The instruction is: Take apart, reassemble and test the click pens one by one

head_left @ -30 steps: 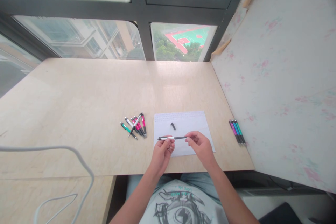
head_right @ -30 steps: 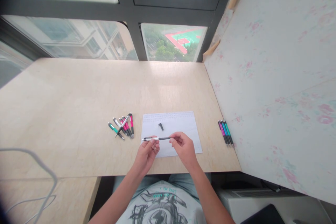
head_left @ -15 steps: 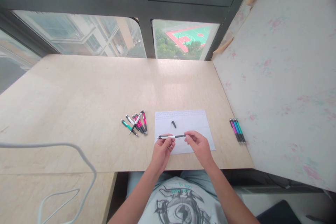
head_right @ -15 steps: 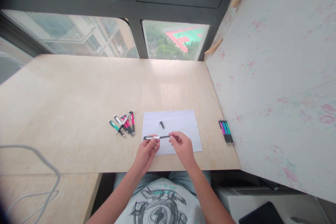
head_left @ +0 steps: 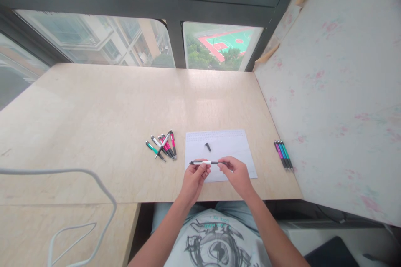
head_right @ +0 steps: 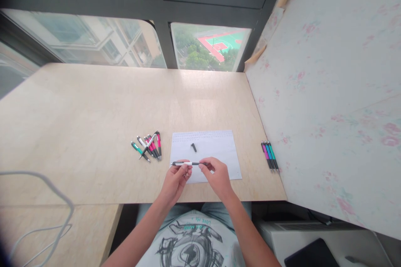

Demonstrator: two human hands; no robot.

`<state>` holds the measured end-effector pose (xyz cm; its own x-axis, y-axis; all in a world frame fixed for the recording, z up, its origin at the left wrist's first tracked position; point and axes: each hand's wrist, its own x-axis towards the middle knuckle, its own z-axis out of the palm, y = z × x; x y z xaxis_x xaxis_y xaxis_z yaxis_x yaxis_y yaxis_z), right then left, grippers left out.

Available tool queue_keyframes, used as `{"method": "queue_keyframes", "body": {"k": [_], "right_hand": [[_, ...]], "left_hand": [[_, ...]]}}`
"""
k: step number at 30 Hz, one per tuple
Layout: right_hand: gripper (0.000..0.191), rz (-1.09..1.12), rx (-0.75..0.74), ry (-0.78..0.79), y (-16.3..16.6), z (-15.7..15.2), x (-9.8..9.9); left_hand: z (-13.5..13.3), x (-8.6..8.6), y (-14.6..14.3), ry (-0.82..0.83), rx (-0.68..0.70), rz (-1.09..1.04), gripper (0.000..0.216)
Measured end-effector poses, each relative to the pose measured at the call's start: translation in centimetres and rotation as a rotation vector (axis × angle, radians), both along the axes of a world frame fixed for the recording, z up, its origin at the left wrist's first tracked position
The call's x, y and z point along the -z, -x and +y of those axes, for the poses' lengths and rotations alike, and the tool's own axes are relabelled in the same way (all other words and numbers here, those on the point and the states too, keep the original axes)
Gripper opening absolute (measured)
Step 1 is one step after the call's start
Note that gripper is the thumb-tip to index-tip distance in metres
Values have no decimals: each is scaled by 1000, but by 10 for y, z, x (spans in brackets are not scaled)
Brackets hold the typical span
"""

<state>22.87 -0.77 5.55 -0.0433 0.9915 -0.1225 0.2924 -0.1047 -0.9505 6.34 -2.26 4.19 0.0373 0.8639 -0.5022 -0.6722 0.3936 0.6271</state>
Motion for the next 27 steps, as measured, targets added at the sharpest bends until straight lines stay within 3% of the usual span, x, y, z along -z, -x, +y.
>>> {"method": "queue_keyframes", "body": {"k": [6,13,17,25,27], "right_hand": [[45,-97,-24,31,-2,1,-3],[22,-32,-96,-57,-1,3,-9],[36,-128,-116,-11,-2,5,-10],[19,-155,-187,-71,-6,11,-14],[35,-211,-217,-58,-7,11,-16]], "left_hand": [[-2,-4,-3,-6,28,-5,26],[-3,-3,-5,0,23,3,24],[-3,-4,-4,-9,38,4,24],[-3,-3,-2,-7,34,11,23],[-3,-3,-3,-12,39,10,23]]}}
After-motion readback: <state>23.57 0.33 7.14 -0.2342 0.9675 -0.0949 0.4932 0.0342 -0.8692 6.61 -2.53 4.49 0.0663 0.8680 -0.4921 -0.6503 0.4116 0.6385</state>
